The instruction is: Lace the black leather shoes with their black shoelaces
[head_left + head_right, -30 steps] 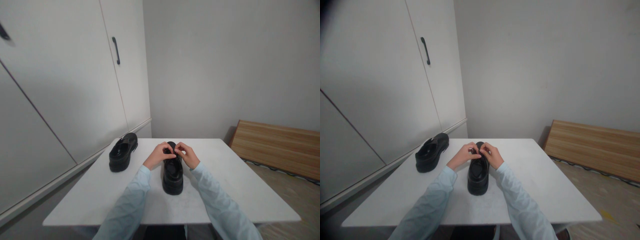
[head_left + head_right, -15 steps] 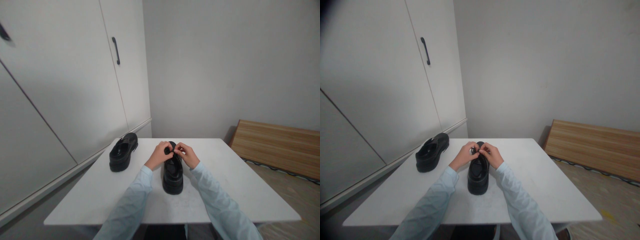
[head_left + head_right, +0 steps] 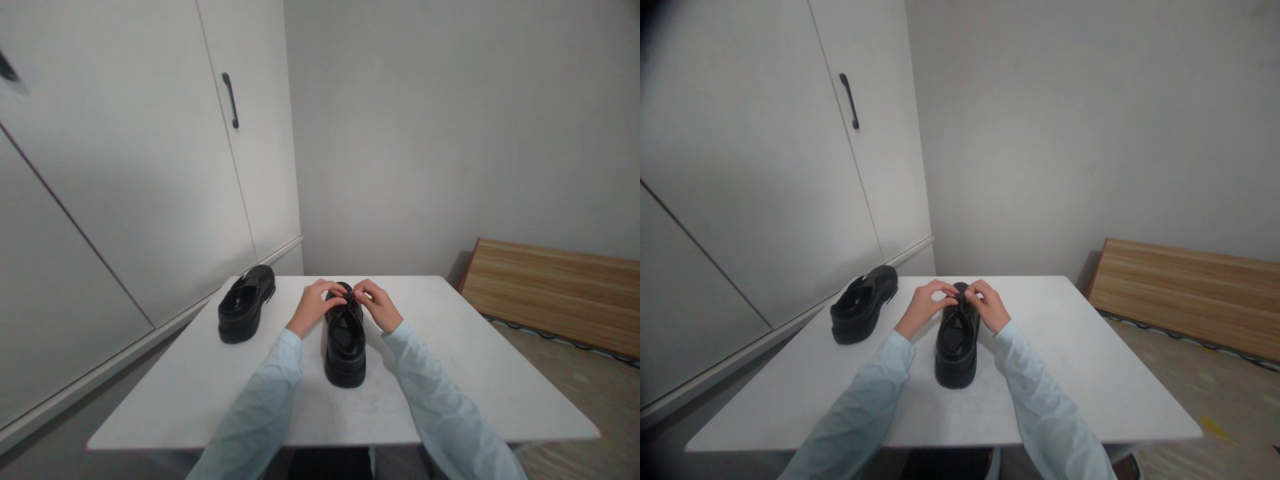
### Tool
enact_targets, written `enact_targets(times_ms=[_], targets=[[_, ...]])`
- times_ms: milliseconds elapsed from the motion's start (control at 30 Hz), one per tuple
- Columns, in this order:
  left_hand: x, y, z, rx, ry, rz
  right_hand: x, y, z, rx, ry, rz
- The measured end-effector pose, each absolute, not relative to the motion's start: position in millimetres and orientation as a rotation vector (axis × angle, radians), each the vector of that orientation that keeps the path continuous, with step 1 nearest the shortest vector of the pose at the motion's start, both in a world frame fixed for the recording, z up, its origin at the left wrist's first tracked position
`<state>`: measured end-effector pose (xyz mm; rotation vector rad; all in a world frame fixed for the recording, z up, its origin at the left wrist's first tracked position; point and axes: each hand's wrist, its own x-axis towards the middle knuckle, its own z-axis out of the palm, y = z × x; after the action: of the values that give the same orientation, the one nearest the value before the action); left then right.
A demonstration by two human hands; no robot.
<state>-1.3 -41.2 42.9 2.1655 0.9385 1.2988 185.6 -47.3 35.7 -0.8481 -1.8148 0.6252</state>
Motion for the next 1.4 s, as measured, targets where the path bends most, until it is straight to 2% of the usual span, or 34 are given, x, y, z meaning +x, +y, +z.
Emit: enact_targets(times_ms=[300,800,1400], targets=[[-3.8,-35.4,40.3,2.267,1.012,1.245,191.2,-40.3,28.2,-0.871,-1.769,0.749],[-2.6,-37.1,40.7,1.9,0.842,1.242,193.0,-39.9,29.1,-0.904,-1.659,0.961],[-6.4,-18.4,15.3,1.384,0.756,1.237,200.2,-31.7,20.7,-0.9,-1.445,1.359]])
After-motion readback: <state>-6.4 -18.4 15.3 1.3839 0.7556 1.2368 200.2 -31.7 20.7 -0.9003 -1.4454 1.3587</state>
